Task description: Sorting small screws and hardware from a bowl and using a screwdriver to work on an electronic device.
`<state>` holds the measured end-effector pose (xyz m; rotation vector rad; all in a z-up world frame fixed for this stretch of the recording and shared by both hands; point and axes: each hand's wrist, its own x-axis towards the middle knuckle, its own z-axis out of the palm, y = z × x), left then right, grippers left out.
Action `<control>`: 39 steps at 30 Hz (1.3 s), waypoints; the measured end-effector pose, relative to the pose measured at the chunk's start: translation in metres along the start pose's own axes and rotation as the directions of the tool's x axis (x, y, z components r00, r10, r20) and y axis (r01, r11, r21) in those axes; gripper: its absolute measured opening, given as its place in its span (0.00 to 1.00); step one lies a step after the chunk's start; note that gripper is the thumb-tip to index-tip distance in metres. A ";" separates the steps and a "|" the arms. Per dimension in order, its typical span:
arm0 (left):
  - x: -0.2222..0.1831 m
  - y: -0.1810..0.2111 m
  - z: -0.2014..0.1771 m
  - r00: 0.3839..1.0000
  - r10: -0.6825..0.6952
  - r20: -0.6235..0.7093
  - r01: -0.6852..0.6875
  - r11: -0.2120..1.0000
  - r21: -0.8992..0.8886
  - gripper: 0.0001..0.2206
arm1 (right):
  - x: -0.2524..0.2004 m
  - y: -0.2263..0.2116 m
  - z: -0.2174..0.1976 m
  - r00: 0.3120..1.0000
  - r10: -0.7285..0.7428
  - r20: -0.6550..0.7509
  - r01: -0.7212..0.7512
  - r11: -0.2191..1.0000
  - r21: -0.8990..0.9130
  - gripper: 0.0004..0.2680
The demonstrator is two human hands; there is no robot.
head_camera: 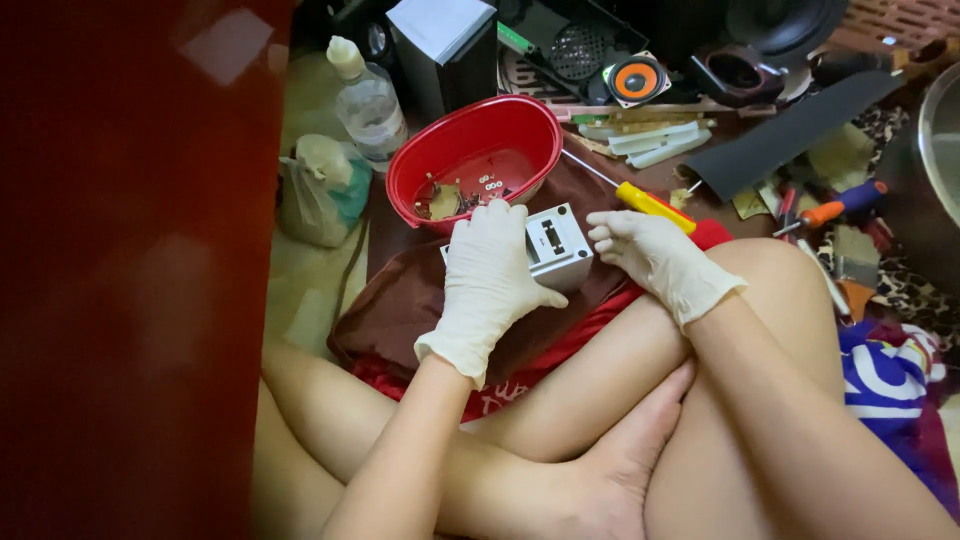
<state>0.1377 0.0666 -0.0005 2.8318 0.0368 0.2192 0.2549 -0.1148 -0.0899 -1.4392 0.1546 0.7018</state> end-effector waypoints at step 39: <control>-0.047 -0.035 -0.043 0.814 -0.547 0.195 0.288 0.090 -0.953 0.27 | 0.008 -0.003 0.040 0.960 -0.280 0.011 0.070 0.201 -0.977 0.06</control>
